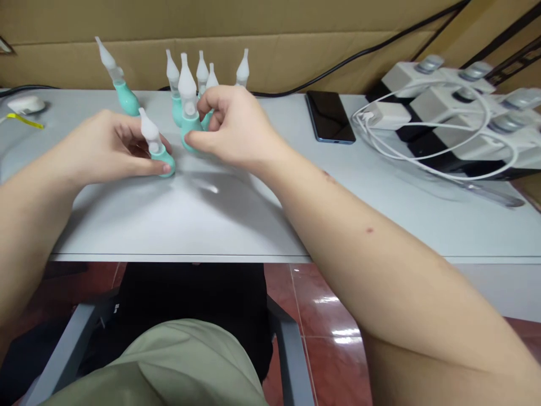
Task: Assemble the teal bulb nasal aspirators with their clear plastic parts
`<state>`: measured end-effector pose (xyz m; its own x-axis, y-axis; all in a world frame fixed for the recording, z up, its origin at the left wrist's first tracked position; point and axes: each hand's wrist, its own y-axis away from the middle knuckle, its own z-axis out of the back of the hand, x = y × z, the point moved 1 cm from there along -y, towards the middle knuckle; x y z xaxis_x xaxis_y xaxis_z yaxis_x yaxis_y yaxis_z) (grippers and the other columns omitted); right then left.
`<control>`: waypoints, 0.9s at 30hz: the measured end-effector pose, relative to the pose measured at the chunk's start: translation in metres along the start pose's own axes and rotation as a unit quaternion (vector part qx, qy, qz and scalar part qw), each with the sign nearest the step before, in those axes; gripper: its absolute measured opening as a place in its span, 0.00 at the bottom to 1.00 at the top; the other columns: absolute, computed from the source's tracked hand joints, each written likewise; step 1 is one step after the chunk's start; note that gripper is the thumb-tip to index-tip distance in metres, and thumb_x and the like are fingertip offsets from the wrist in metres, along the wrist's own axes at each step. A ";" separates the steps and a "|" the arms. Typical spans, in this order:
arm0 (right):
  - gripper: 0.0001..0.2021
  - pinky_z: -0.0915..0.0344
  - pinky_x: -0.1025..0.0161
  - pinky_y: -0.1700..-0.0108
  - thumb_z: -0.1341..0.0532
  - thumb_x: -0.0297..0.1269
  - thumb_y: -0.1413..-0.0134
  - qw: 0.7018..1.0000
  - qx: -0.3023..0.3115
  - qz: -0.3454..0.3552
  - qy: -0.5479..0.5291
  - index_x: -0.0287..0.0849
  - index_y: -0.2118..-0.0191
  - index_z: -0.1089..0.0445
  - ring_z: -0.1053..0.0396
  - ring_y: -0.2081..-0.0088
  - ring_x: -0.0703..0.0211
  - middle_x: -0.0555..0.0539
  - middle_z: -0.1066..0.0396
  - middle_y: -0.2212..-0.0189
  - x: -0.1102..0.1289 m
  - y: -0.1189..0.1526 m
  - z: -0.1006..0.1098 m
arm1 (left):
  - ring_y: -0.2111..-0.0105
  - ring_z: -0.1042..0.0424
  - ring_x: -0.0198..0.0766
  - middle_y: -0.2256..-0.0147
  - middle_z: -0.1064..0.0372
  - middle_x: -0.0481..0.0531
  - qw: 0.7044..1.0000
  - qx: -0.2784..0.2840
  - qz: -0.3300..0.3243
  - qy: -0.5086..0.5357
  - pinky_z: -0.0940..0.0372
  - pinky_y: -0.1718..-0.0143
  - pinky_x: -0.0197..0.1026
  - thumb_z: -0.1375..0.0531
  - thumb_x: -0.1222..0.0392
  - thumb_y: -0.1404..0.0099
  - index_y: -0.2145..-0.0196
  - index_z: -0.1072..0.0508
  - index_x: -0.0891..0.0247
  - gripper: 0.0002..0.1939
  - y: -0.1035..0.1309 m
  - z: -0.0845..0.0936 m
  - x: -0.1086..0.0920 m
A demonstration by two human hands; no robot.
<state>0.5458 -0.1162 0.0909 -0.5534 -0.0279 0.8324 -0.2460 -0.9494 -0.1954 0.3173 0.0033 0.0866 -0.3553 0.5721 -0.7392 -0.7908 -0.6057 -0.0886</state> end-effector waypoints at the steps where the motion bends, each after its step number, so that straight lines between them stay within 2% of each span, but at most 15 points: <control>1: 0.18 0.45 0.52 0.61 0.21 0.22 0.43 1.000 0.007 0.007 0.005 0.49 0.64 0.29 0.39 0.71 0.58 0.57 0.33 0.77 0.003 0.004 0.005 | 0.62 0.22 0.49 0.62 0.15 0.54 1.000 0.010 -0.001 -0.005 0.25 0.50 0.58 0.19 0.50 0.40 0.56 0.11 0.60 0.18 -0.001 -0.001 0.002; 4: 0.18 0.45 0.53 0.64 0.21 0.19 0.46 0.999 0.031 -0.005 0.023 0.48 0.63 0.25 0.37 0.73 0.57 0.55 0.31 0.76 0.002 0.017 0.017 | 0.63 0.21 0.48 0.62 0.13 0.55 1.000 0.014 0.001 -0.012 0.25 0.53 0.56 0.19 0.53 0.39 0.55 0.11 0.61 0.17 -0.004 -0.002 0.005; 7: 0.16 0.43 0.54 0.68 0.21 0.25 0.48 0.999 0.038 -0.009 0.020 0.49 0.61 0.24 0.36 0.73 0.56 0.55 0.31 0.76 -0.014 0.029 0.020 | 0.64 0.20 0.48 0.62 0.12 0.53 1.000 0.009 0.011 -0.027 0.26 0.54 0.54 0.19 0.54 0.40 0.54 0.10 0.60 0.17 -0.003 -0.001 0.003; 12: 0.15 0.42 0.53 0.67 0.26 0.29 0.48 0.998 0.033 0.029 0.047 0.51 0.61 0.29 0.35 0.71 0.54 0.55 0.32 0.75 -0.039 0.038 0.014 | 0.64 0.20 0.47 0.62 0.13 0.54 0.999 -0.010 0.008 -0.042 0.28 0.54 0.54 0.21 0.50 0.38 0.53 0.10 0.63 0.19 0.001 0.004 -0.006; 16: 0.16 0.42 0.52 0.66 0.28 0.28 0.48 0.999 0.040 0.023 0.024 0.52 0.60 0.32 0.36 0.72 0.54 0.57 0.36 0.76 -0.045 0.038 0.009 | 0.62 0.20 0.47 0.63 0.13 0.54 0.998 -0.026 0.017 -0.063 0.26 0.49 0.56 0.21 0.48 0.39 0.57 0.10 0.62 0.18 0.002 0.012 -0.009; 20: 0.19 0.44 0.53 0.64 0.21 0.33 0.46 0.999 0.039 0.020 -0.003 0.52 0.57 0.31 0.40 0.72 0.56 0.58 0.38 0.75 -0.046 0.038 0.011 | 0.61 0.18 0.51 0.63 0.14 0.50 0.995 -0.009 0.049 -0.088 0.25 0.43 0.59 0.19 0.49 0.42 0.55 0.12 0.57 0.19 -0.001 0.014 -0.004; 22: 0.19 0.44 0.52 0.63 0.17 0.41 0.43 0.999 0.016 0.024 -0.022 0.52 0.56 0.27 0.43 0.71 0.56 0.57 0.40 0.74 -0.045 0.038 0.015 | 0.58 0.16 0.52 0.59 0.13 0.51 0.996 -0.003 0.054 -0.075 0.24 0.42 0.60 0.17 0.49 0.43 0.46 0.12 0.58 0.29 -0.001 0.013 0.000; 24: 0.18 0.42 0.51 0.62 0.17 0.49 0.39 0.997 -0.023 0.044 -0.052 0.53 0.55 0.22 0.44 0.70 0.55 0.55 0.41 0.73 -0.042 0.039 0.018 | 0.51 0.15 0.56 0.48 0.11 0.57 0.997 -0.018 0.047 -0.060 0.23 0.40 0.63 0.15 0.48 0.45 0.30 0.18 0.60 0.47 -0.002 0.011 0.003; 26: 0.16 0.36 0.50 0.59 0.18 0.55 0.36 0.992 -0.060 0.082 -0.077 0.55 0.54 0.18 0.38 0.67 0.53 0.52 0.37 0.70 -0.037 0.039 0.021 | 0.38 0.17 0.61 0.32 0.18 0.63 0.994 -0.089 -0.004 -0.060 0.23 0.35 0.64 0.14 0.40 0.46 0.18 0.31 0.60 0.65 -0.003 0.010 0.004; 27: 0.15 0.32 0.50 0.57 0.18 0.57 0.35 0.989 -0.074 0.102 -0.081 0.56 0.54 0.16 0.33 0.65 0.51 0.50 0.32 0.68 -0.035 0.039 0.021 | 0.33 0.20 0.61 0.26 0.24 0.62 0.983 -0.159 -0.058 -0.065 0.24 0.33 0.62 0.15 0.32 0.45 0.16 0.34 0.58 0.68 -0.003 0.010 0.004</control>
<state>0.5725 -0.1587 0.0657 -0.4726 -0.2756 0.8371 -0.2630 -0.8624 -0.4324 0.3131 0.0127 0.0909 -0.3481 0.7010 -0.6224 -0.6412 -0.6624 -0.3875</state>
